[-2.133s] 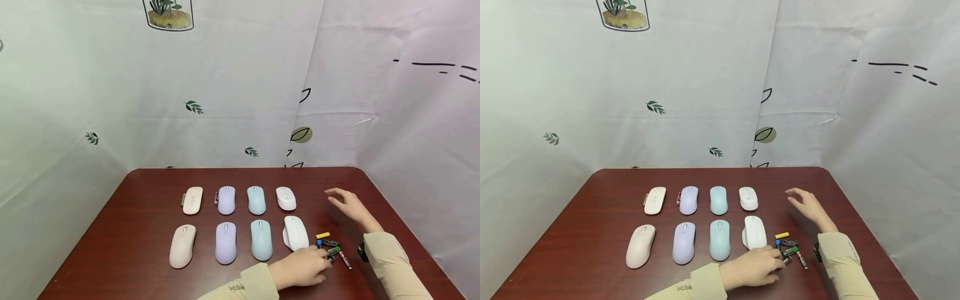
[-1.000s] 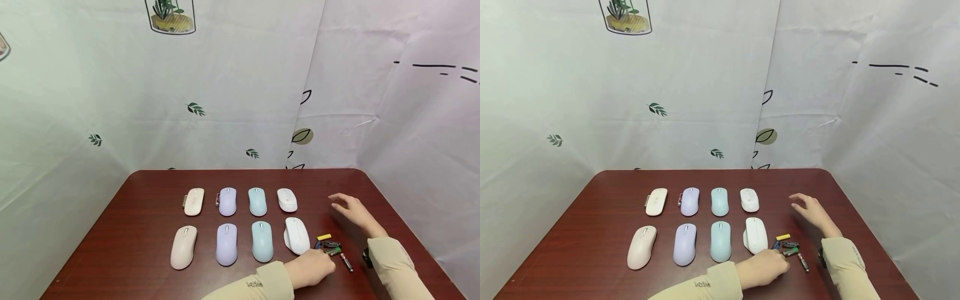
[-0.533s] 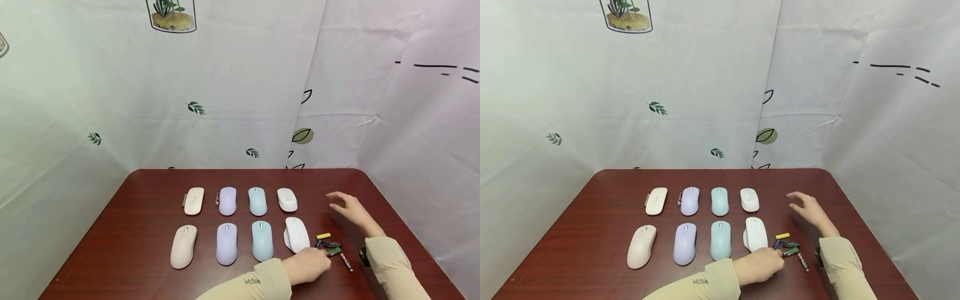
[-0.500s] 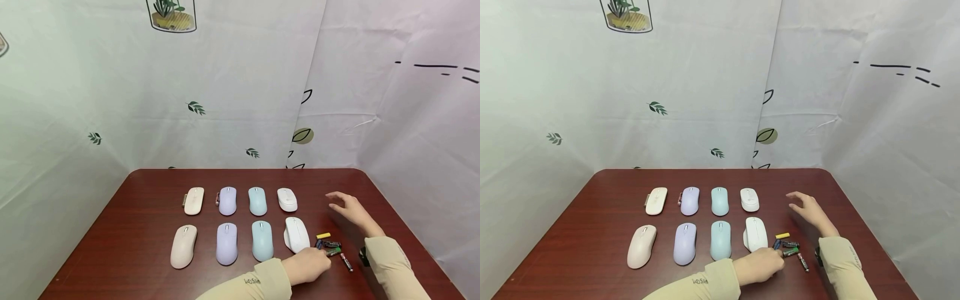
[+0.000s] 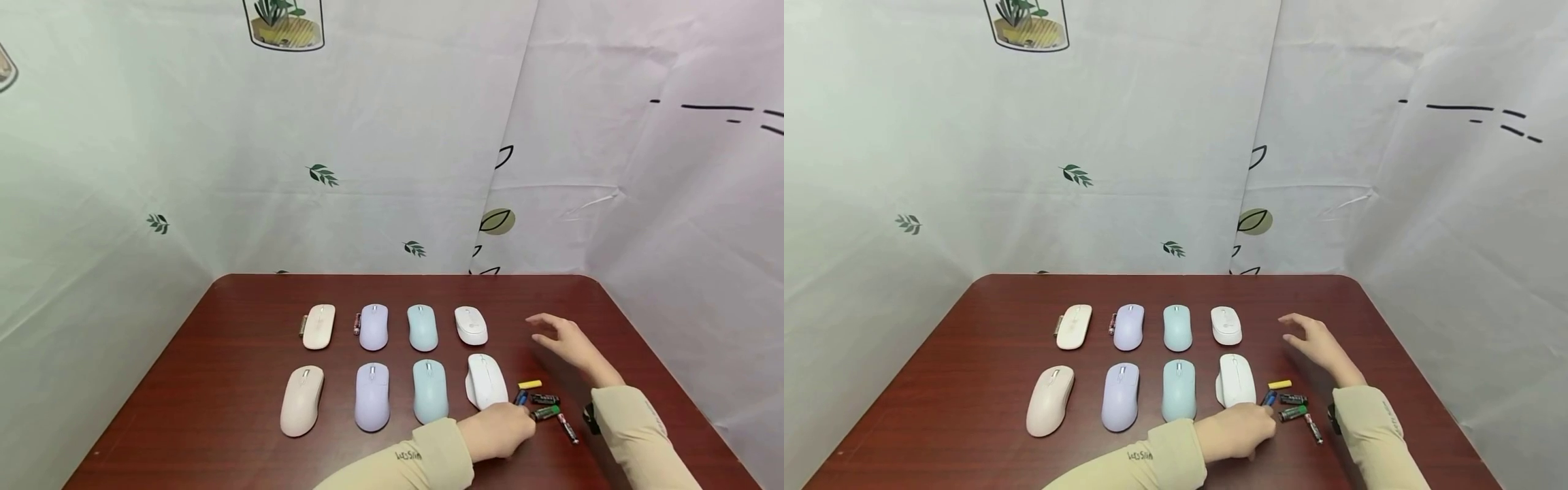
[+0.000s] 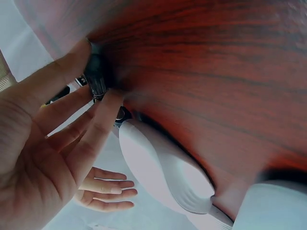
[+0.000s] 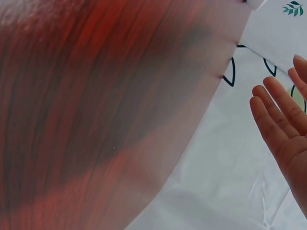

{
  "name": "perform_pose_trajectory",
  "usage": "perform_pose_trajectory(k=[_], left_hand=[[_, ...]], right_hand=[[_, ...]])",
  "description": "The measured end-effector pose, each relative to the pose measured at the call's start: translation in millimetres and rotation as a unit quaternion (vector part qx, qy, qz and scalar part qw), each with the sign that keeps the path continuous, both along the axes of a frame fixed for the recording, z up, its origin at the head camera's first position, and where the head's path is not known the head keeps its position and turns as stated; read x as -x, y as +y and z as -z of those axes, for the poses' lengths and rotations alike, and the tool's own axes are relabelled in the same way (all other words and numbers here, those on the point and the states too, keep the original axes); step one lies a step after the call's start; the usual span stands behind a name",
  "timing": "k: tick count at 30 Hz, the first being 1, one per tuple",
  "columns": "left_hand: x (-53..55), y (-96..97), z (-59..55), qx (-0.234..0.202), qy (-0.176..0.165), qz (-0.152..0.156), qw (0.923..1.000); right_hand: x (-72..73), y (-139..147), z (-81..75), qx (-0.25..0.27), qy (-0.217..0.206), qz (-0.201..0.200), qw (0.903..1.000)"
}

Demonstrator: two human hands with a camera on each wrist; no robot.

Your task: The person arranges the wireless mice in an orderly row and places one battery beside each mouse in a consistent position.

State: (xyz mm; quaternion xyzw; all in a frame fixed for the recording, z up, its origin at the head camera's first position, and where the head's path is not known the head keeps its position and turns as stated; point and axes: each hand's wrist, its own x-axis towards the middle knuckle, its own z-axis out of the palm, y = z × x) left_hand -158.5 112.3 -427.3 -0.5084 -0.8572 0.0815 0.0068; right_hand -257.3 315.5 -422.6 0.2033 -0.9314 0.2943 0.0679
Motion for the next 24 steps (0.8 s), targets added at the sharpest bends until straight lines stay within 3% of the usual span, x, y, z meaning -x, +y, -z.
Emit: perform_pose_trajectory(k=[11,17,24], left_hand=[[4.8,2.6,3.2,0.021,-0.067,-0.005,0.9975],[3.6,0.6,5.4,0.011,-0.068,0.002,0.9976],[5.7,-3.2,0.5,-0.01,-0.082,-0.032,0.9961]], right_hand=[[-1.0,-5.0,2.6,0.003,-0.003,-0.003,1.0],[-2.0,-9.5,5.1,0.006,-0.007,-0.008,0.9999],[0.9,-13.7,3.2,0.003,-0.012,-0.012,0.9999]])
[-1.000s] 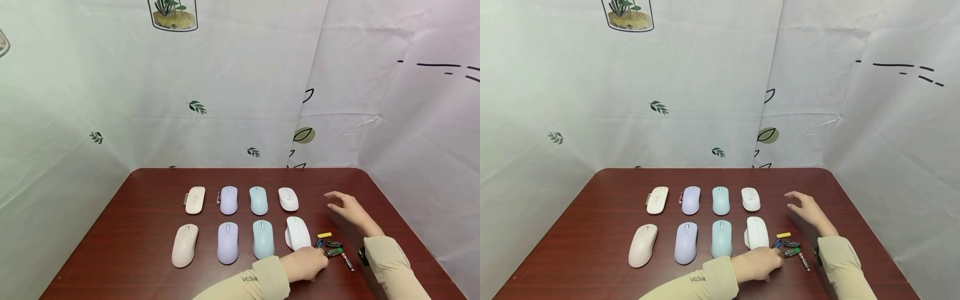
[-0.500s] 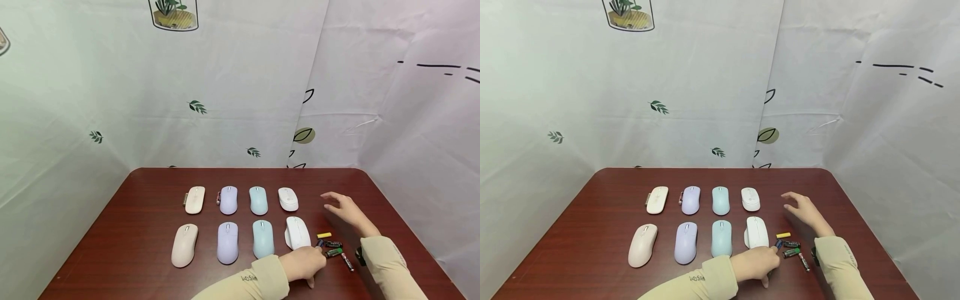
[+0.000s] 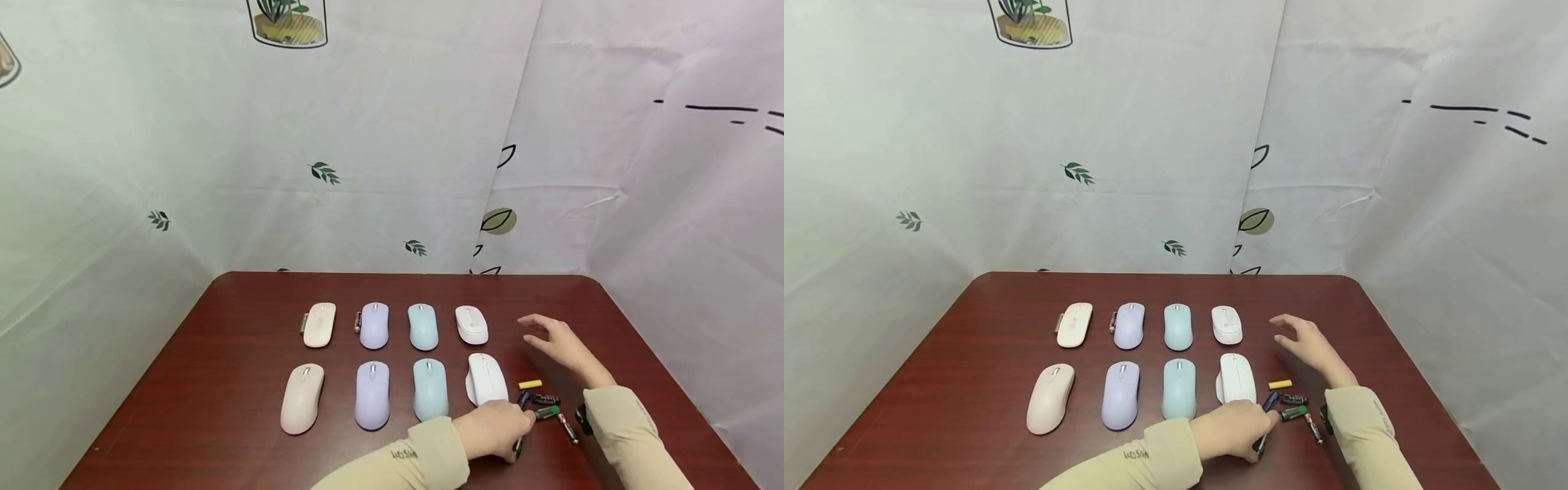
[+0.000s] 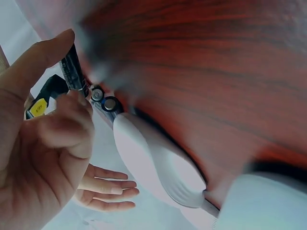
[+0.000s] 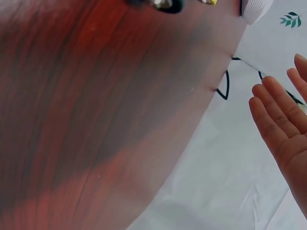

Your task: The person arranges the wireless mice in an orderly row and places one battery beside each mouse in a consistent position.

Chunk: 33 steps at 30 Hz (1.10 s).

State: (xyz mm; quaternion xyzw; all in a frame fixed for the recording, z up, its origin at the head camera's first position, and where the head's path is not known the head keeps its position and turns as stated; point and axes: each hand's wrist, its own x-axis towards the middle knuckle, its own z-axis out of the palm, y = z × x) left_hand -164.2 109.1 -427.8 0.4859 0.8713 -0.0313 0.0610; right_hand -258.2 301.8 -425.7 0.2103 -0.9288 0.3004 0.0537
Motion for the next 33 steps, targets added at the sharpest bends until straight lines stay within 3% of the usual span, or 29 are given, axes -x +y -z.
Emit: perform_pose_trajectory(k=[4,10,19,28,33], left_hand=[[3.8,-5.7,-4.0,-0.013,-0.002,-0.006,0.9999],[10.7,-16.5,-8.9,-0.034,0.039,-0.035,0.9981],[25.2,-35.5,-17.1,-0.04,0.046,-0.105,0.9926],[39.4,-60.2,-20.1,-0.068,0.067,-0.142,0.9853],[51.2,-76.5,-22.2,-0.08,0.059,-0.158,0.9824]], right_hand=[[1.0,-3.5,-1.5,0.0,0.001,-0.009,1.0],[1.2,-9.6,-2.1,0.003,-0.002,-0.018,0.9998],[5.7,-22.3,-3.6,-0.011,-0.013,-0.039,0.9991],[9.3,-38.9,-4.4,-0.018,-0.029,-0.06,0.9976],[11.9,-50.1,-8.1,-0.023,-0.03,-0.073,0.9966]])
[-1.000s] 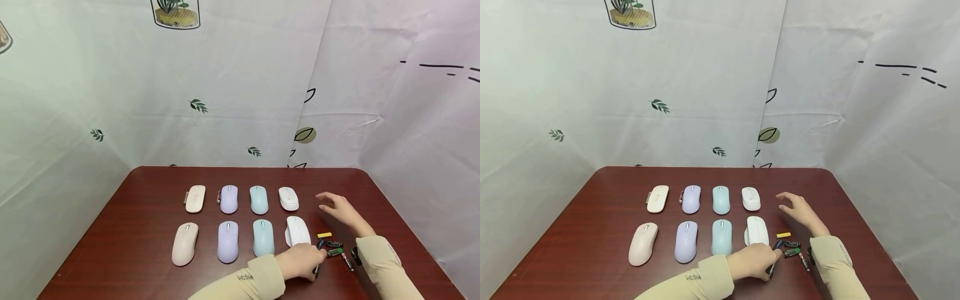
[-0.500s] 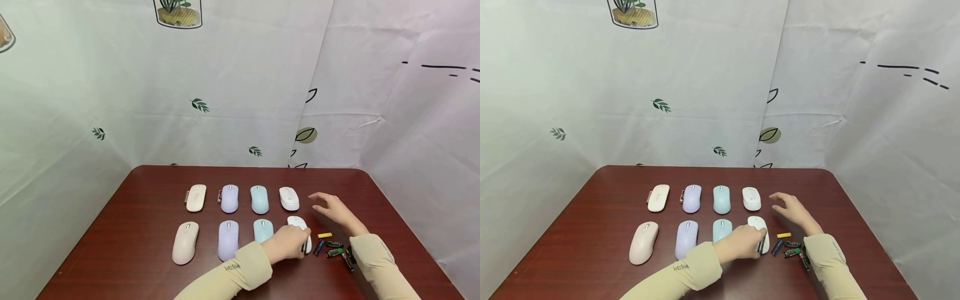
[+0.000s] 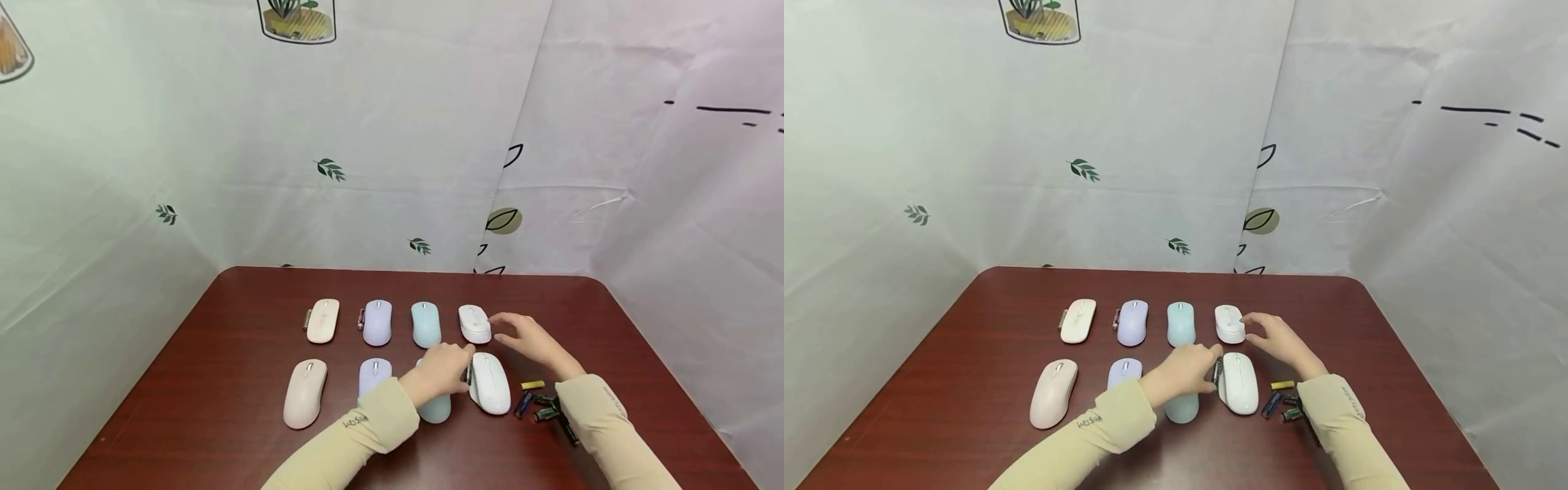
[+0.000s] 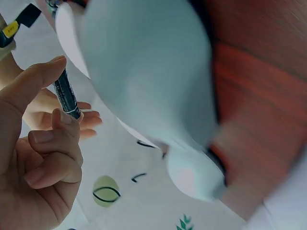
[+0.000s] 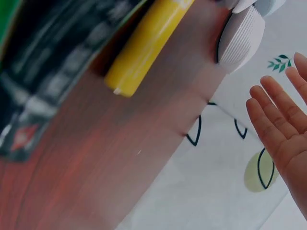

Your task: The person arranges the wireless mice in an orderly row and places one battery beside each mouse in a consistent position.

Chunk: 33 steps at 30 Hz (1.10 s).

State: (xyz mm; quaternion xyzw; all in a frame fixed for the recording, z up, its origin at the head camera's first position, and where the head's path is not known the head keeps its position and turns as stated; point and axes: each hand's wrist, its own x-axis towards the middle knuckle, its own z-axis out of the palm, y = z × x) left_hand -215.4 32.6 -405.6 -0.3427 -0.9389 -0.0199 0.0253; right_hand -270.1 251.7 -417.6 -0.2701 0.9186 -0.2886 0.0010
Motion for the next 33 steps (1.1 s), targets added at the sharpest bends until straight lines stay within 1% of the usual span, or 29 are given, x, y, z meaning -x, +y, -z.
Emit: perform_pose_trajectory(k=[2,4,7,8,11,13,15,18,23,26,29,33], left_hand=[[5.9,-7.2,0.0,-0.003,0.005,-0.006,1.0],[12.0,-15.2,0.8,-0.002,0.017,-0.016,0.9997],[21.0,-27.9,1.9,-0.005,0.034,-0.037,0.9987],[23.7,-32.1,2.4,-0.01,0.034,-0.044,0.9984],[30.7,-43.1,3.1,-0.031,0.017,-0.06,0.9976],[34.2,-48.5,2.9,-0.042,0.003,-0.064,0.9971],[37.3,-52.4,2.6,-0.048,-0.001,-0.067,0.9966],[42.3,-57.5,1.6,-0.041,0.006,-0.07,0.9967],[53.2,-67.1,3.2,-0.034,0.009,-0.089,0.9954],[60.1,-71.9,5.2,-0.04,0.002,-0.104,0.9938],[65.8,-75.7,5.8,-0.044,-0.008,-0.116,0.9923],[71.0,-79.5,5.5,-0.038,-0.023,-0.136,0.9897]], right_hand=[[0.9,-4.3,-1.4,-0.001,0.006,-0.003,1.0],[1.6,-8.3,-2.2,-0.009,0.016,-0.008,0.9998],[2.0,-15.5,-3.3,-0.017,0.025,-0.015,0.9994],[1.9,-18.0,-3.8,-0.021,0.028,-0.019,0.9992],[1.9,-26.7,-4.4,-0.032,0.033,-0.024,0.9987],[2.2,-34.0,-4.7,-0.042,0.033,-0.023,0.9983],[3.3,-42.6,-5.8,-0.053,0.032,-0.021,0.9979],[6.5,-57.5,-8.8,-0.063,0.025,-0.025,0.9974],[12.6,-82.0,-16.8,-0.083,-0.007,-0.036,0.9958],[17.9,-94.5,-20.6,-0.102,-0.02,-0.042,0.9937],[24.0,-105.9,-21.7,-0.116,-0.019,-0.046,0.992],[29.9,-120.1,-17.9,-0.122,-0.022,-0.044,0.9913]])
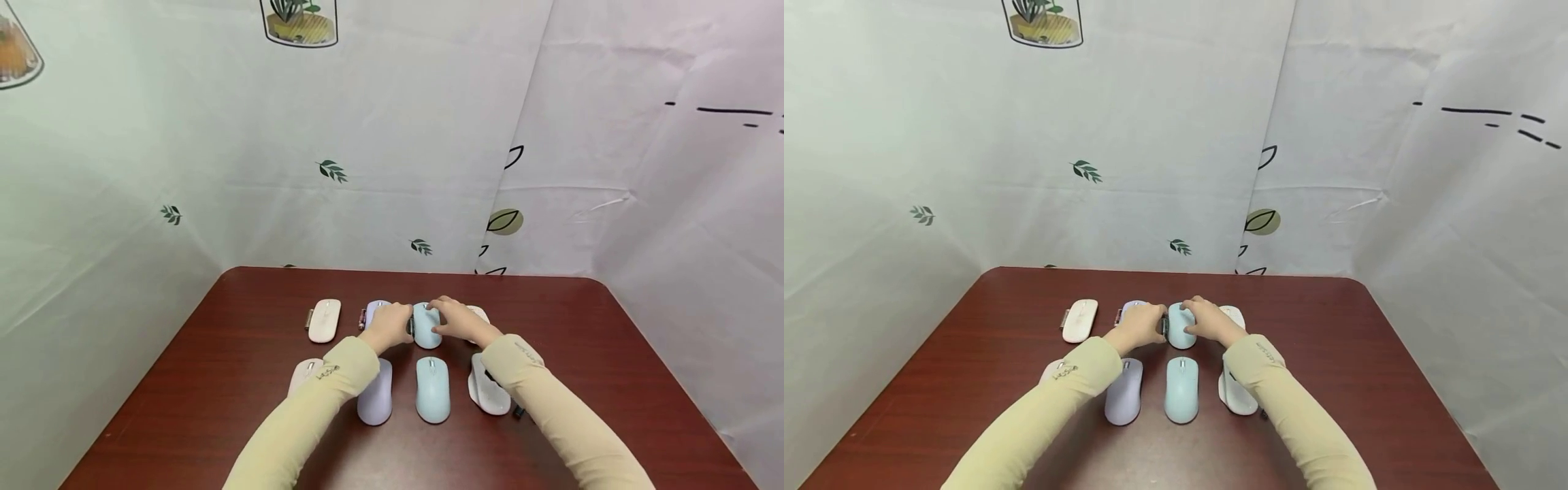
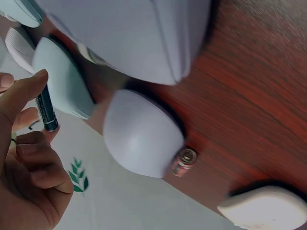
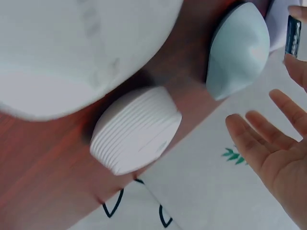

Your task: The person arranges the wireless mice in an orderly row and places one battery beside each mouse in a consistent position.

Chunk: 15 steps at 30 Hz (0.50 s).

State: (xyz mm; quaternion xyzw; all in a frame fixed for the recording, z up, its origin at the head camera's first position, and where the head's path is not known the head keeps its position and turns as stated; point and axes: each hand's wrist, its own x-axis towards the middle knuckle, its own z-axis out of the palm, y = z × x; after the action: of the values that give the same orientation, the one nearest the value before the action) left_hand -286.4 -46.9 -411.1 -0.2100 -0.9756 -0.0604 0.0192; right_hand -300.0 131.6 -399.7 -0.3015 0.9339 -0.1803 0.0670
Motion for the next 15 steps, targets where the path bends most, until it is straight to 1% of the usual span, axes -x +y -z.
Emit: perform_pose_trajectory(k=[2,4,8,12,13,15], left_hand=[[2.8,-1.9,-0.5,0.003,-0.006,-0.014,0.9999],[5.4,-3.2,-0.1,0.005,-0.01,-0.021,0.9997],[10.2,-2.6,0.5,0.003,-0.019,-0.017,0.9997],[13.5,1.1,0.3,0.017,-0.026,-0.024,0.9992],[14.3,2.1,-0.3,0.019,-0.026,-0.027,0.9991],[15.6,4.1,-1.0,0.026,-0.026,-0.029,0.9989]], right_hand=[[2.2,-7.5,1.8,0.001,-0.008,0.006,1.0],[4.2,-14.2,3.9,-0.007,-0.008,0.012,0.9999],[11.6,-24.3,5.5,-0.024,-0.022,0.039,0.9987],[30.3,-26.3,15.1,-0.029,-0.041,0.054,0.9973],[41.5,-22.9,26.4,-0.022,-0.031,0.043,0.9983],[49.3,-22.4,30.9,-0.027,-0.038,0.048,0.9978]])
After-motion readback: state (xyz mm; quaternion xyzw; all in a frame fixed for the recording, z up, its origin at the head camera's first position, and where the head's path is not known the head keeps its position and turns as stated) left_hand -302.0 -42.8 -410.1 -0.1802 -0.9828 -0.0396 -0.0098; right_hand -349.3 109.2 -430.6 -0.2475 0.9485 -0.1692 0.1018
